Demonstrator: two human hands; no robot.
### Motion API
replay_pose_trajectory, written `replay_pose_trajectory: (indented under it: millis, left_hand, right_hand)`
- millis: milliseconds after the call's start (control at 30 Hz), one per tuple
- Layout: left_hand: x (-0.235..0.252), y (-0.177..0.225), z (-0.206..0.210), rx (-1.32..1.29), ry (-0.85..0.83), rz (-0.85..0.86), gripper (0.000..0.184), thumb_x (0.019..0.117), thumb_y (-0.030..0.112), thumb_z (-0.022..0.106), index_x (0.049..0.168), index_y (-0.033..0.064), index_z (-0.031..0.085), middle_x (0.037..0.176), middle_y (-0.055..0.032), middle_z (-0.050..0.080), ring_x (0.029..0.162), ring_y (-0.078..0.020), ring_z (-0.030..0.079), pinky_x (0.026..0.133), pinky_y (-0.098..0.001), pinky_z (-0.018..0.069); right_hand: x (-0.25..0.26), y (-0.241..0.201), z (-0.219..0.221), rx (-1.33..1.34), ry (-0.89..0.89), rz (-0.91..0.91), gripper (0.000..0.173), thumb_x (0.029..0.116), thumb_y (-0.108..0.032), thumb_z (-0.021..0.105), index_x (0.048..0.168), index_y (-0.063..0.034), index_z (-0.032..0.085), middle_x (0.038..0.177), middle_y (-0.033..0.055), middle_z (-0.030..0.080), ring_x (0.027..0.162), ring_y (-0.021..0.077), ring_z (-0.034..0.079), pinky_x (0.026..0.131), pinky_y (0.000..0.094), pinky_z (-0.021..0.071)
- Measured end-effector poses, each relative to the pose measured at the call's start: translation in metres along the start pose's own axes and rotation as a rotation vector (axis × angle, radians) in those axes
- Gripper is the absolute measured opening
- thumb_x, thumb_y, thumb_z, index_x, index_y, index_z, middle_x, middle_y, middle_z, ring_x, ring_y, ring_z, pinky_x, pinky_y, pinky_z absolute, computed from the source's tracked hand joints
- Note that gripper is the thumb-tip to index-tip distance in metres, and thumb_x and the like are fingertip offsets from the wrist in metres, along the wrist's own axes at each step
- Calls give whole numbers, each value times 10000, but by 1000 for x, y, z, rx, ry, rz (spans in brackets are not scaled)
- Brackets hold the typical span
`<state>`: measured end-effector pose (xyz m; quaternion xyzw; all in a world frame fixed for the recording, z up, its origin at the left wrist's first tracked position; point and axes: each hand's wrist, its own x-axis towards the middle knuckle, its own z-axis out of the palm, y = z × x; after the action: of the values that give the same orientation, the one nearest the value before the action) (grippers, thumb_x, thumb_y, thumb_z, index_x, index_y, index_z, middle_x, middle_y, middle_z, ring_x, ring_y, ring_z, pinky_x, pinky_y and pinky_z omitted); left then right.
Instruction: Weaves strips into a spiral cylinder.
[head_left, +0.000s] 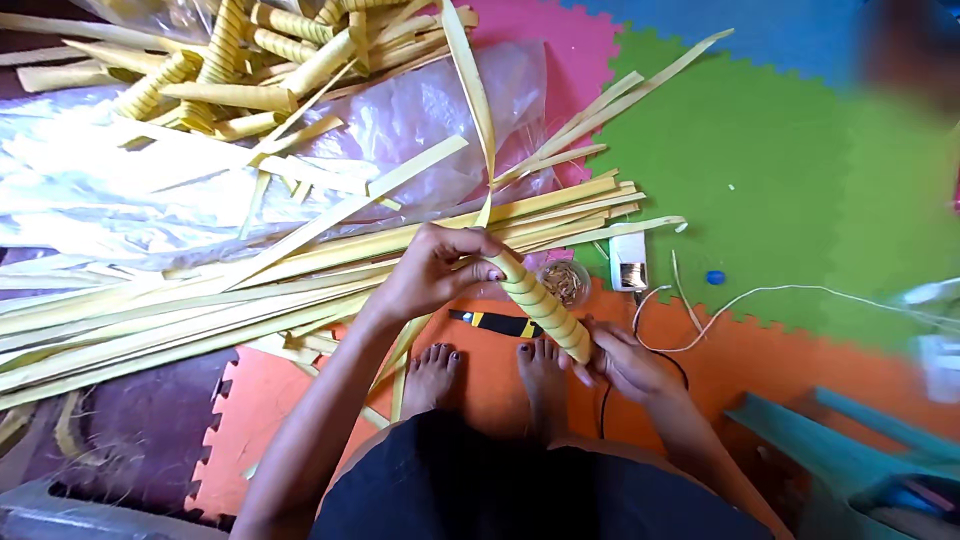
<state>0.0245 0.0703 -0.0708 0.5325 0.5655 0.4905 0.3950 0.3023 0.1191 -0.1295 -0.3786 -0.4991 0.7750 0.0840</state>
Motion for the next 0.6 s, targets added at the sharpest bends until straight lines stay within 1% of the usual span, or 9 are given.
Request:
replay_pose_trajectory:
  millis: [33,100,167,200,267,367,433,500,600]
  left_hand:
    - [-1,-13,-7,11,-46,100,66,911,8,711,849,-14,716,916,-35,748,884,-40,706,857,-208,575]
    - [1,-33,-9,82,-110,300,44,913,20,703,903,-7,736,979,-54,753,936,-60,709,871,-220,577]
    - [4,-32,5,211,-84,350,63,915,15,694,926,-8,752,1023,-85,750,991,-106,706,918,-250,564]
    - [7,-28,12,253,-63,329,67,920,6,686,943,-13,746,1028,-99,741,999,-127,703,929,-265,559]
    - [13,-19,23,301,-18,258,61,929,2,684,982,-6,713,979,-102,729,922,-131,711,859,-272,574]
    - [20,-9,33,346,18,159,68,933,23,706,984,24,662,901,-80,731,812,-129,714,747,-290,573]
    - [21,-12,37,328,-16,80,93,934,24,711,992,29,639,896,-78,731,808,-142,721,747,-311,585]
    - [23,-29,36,250,-86,-10,99,931,27,718,979,20,633,857,-76,716,776,-138,710,743,-321,589]
    - [22,-77,24,-30,-190,-50,55,932,6,664,944,-19,615,744,-31,644,654,-64,617,643,-248,532]
  right_hand:
    - [8,-3,-2,-188,124,-126,379,1097,-165,304,1052,-65,666,862,-55,712,717,-32,645,682,157,553]
    - [27,-12,-4,-487,302,-422,297,1056,-109,439,1133,-3,705,1035,22,726,938,20,668,858,224,553]
    - [39,-34,7,-594,309,-608,299,1042,-136,503,1248,-1,670,1213,78,696,1094,104,666,937,292,562]
    - [44,-46,16,-617,308,-673,289,1027,-146,558,1252,0,666,1234,87,679,1123,125,657,959,303,561]
    - [55,-60,31,-658,369,-778,201,965,-86,661,1130,27,677,1117,106,662,1039,133,666,918,286,576]
    - [69,-60,34,-634,473,-820,30,942,15,654,954,19,627,917,74,619,828,68,635,748,198,558]
    - [73,-52,31,-571,482,-759,41,936,35,647,926,9,617,871,59,614,765,50,618,696,184,546]
    - [76,-44,19,-528,387,-628,34,939,3,673,926,-3,642,833,43,647,714,40,625,654,187,546]
    - [84,-26,-12,-576,216,-397,75,983,-25,626,982,-6,699,882,52,698,760,81,663,729,262,586]
